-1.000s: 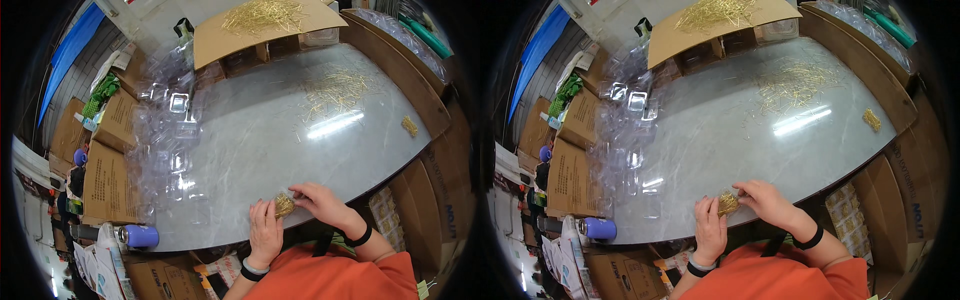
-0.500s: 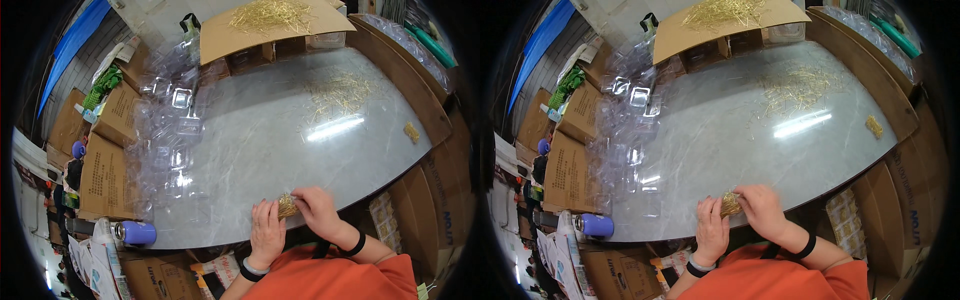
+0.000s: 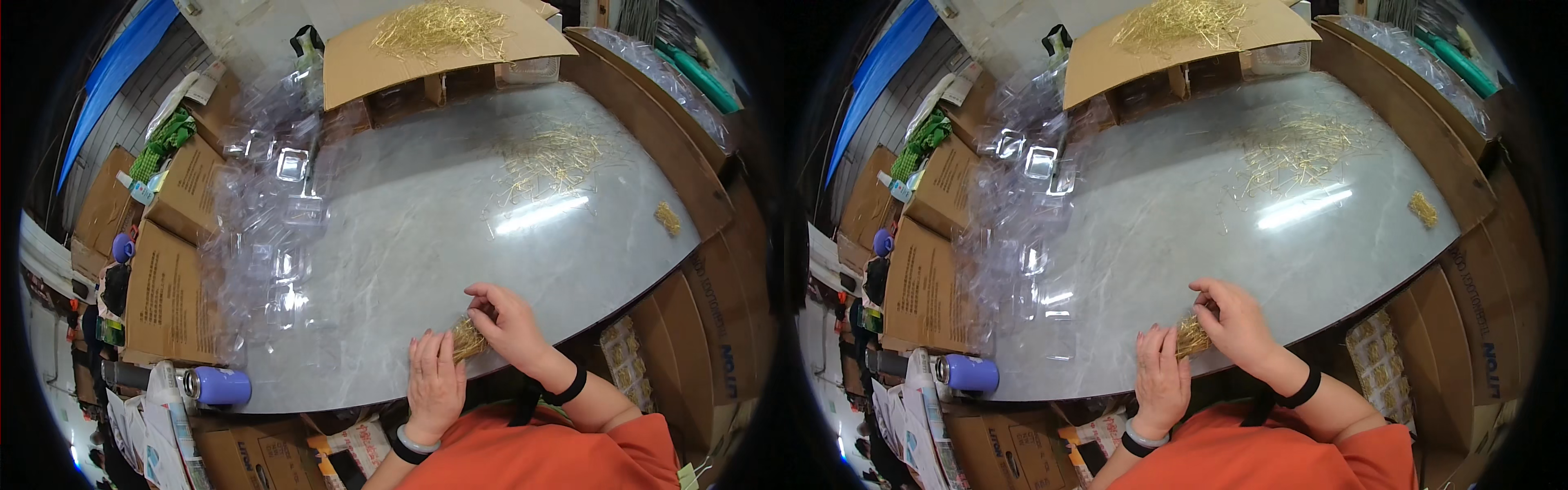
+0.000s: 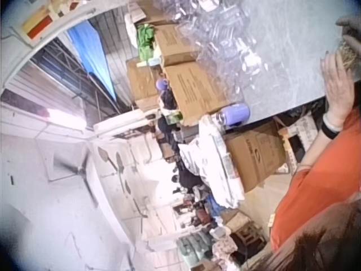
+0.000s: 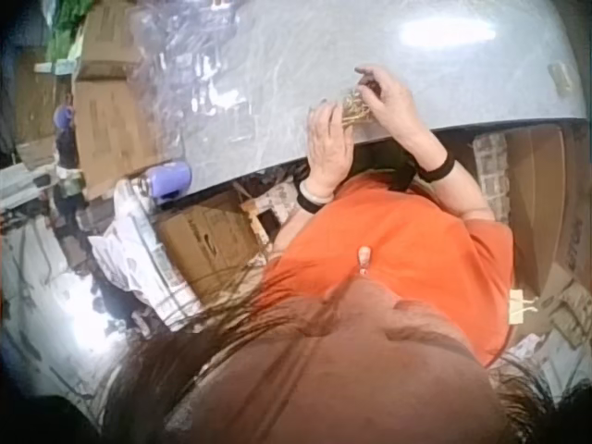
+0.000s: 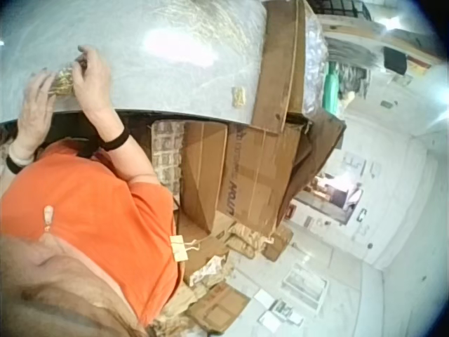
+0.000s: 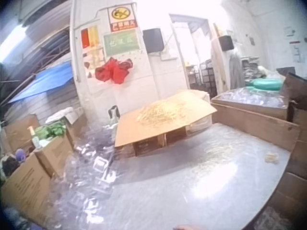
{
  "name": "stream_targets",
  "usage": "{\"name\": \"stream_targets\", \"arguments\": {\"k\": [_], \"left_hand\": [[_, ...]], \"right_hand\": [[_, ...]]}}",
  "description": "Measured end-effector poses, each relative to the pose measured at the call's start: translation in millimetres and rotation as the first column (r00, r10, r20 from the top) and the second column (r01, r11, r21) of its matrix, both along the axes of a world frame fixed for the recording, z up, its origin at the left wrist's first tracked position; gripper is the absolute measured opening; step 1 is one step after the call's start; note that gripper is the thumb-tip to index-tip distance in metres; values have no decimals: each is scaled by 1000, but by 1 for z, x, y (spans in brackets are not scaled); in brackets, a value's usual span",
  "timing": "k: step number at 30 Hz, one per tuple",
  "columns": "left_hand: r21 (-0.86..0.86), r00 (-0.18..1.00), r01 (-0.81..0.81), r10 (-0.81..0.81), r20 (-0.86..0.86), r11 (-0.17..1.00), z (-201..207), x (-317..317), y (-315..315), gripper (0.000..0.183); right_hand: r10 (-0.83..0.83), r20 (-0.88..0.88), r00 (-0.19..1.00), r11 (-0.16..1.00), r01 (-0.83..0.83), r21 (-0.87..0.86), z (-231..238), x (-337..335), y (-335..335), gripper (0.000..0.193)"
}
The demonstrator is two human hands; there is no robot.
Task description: Gathering and packing small gold-colored metal pins into small plastic bags.
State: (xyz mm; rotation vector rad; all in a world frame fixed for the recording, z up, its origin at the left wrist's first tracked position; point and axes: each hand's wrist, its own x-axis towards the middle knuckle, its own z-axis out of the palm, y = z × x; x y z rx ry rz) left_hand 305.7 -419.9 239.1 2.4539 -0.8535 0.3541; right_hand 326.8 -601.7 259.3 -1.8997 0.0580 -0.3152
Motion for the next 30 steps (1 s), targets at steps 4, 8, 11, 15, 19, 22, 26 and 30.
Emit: {"name": "stream_targets", "arguments": {"k": [4,8,11,15,19,22,26,30], "left_hand": [[-9,1000,1,-1,11,1000,1,0,1,58],[-17,1000,6,-6,18,1000,-1,1,1,58],[-14,1000,3,-2,22,1000,-1,1,1,58],[-8,999,-2,2,32,1000,-2,0,1,58],[-13,999,-1,1,46,1000,-3,0,0,59],[-21,996,-26,28,82,999,-7,-2,0,60],[-25,997,5,-3,83,1000,-7,-2,2,61],[-64,996,15,-10,88,998,-13,-1,3,61]], "right_hand": [[52,211,976,931,29,-365,3,-10,1,31],[156,322,934,896,4,-445,2,-21,1,38],[65,342,938,955,41,-294,1,-30,5,42],[147,338,929,867,44,-496,-4,-36,-1,44],[87,338,937,875,90,-475,-5,-44,11,42],[52,301,952,945,51,-324,-6,-46,18,39],[-24,199,980,983,59,-174,-5,-45,16,36],[-24,104,994,967,50,-248,-7,-38,11,35]]}}
